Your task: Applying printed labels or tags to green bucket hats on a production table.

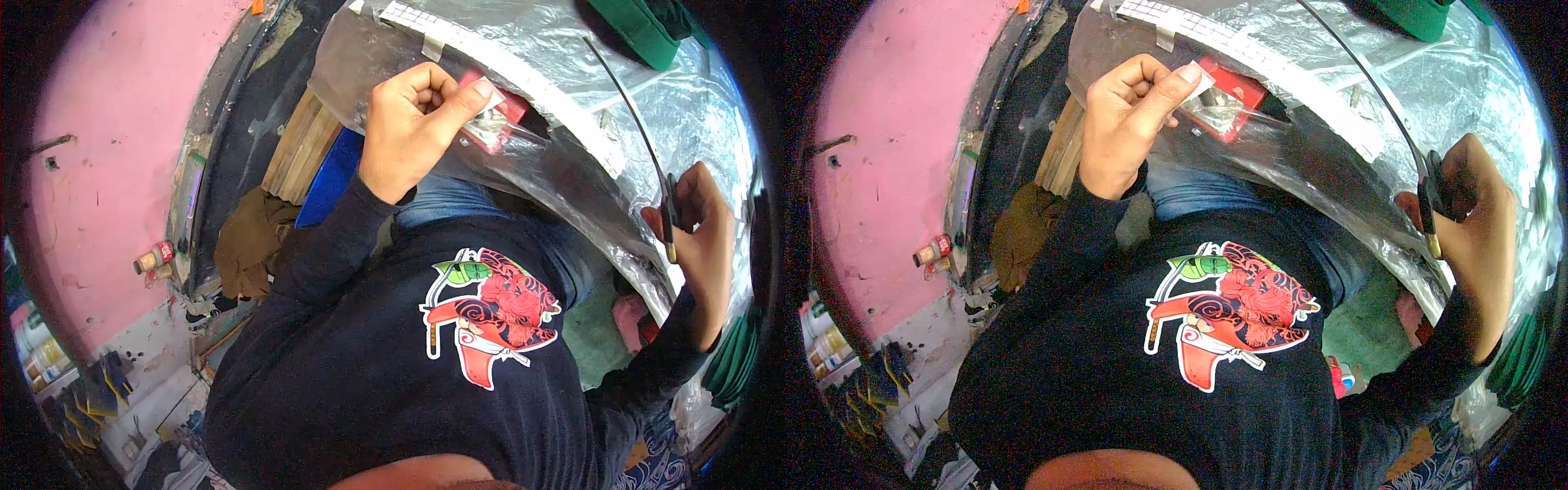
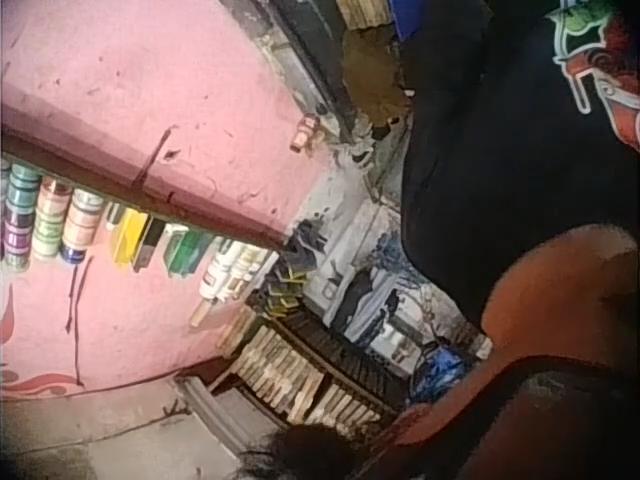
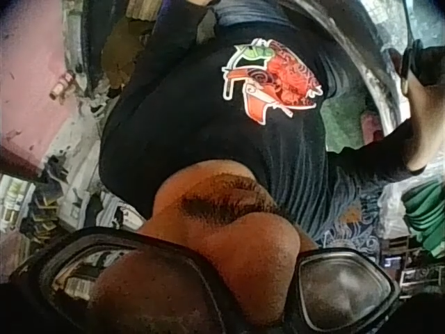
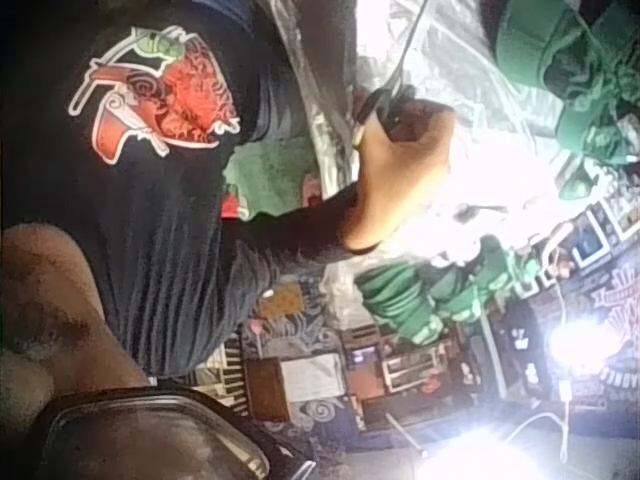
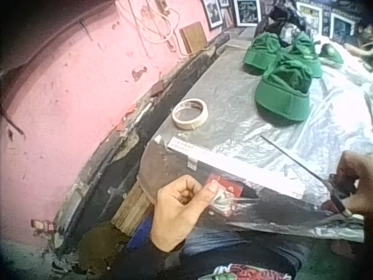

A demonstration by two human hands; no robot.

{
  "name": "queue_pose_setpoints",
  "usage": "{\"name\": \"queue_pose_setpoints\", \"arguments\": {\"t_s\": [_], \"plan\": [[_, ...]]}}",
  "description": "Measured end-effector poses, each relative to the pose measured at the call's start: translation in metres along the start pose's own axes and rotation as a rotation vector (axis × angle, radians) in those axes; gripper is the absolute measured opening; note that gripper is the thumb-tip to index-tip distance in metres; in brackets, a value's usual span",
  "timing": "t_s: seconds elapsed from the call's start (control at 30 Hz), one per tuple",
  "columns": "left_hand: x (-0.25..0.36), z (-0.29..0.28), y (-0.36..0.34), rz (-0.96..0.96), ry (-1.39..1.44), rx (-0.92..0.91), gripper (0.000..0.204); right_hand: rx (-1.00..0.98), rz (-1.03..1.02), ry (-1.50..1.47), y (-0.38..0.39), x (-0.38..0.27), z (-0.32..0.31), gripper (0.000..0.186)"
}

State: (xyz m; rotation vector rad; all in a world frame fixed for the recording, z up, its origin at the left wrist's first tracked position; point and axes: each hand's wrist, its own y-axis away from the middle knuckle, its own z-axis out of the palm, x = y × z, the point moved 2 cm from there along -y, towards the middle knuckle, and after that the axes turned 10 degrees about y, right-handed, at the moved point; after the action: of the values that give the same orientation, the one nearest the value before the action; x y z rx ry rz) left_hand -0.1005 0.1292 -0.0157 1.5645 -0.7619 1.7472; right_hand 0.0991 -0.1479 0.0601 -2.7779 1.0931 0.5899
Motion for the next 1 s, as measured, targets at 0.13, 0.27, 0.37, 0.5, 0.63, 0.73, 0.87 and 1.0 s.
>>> {"name": "queue_pose_setpoints", "arguments": {"t_s": [0.13, 0.27, 0.37, 0.5, 0.63, 0.73, 0.87, 1.0], "plan": [[-0.003, -0.002, -0.003, 0.01, -0.068, 0.019, 0.03, -0.031, 0.035, -0.025, 0.004, -0.003, 0.006, 0.047], [-0.002, -0.005, -0.004, -0.019, -0.071, -0.035, 0.027, -0.01, 0.098, -0.128, 0.009, -0.006, 0.016, 0.049], [0.001, -0.01, 0.002, -0.151, 0.058, -0.092, 0.022, -0.14, 0.096, -0.393, 0.021, -0.011, 0.024, 0.057], [0.006, -0.019, 0.012, -0.228, 0.171, -0.127, 0.031, -0.439, 0.139, -0.551, 0.04, -0.019, 0.04, 0.076], [0.011, -0.026, 0.019, -0.244, 0.133, -0.171, 0.03, -0.622, 0.127, -0.481, 0.049, -0.028, 0.06, 0.075], [0.016, -0.03, 0.023, -0.23, 0.067, -0.198, 0.033, -0.619, 0.073, -0.456, 0.053, -0.036, 0.072, 0.076], [0.022, -0.032, 0.023, -0.188, -0.021, -0.225, 0.037, -0.572, 0.004, -0.404, 0.05, -0.047, 0.078, 0.076], [0.021, -0.033, 0.023, -0.184, -0.078, -0.235, 0.037, -0.575, -0.036, -0.338, 0.041, -0.06, 0.08, 0.068]]}}
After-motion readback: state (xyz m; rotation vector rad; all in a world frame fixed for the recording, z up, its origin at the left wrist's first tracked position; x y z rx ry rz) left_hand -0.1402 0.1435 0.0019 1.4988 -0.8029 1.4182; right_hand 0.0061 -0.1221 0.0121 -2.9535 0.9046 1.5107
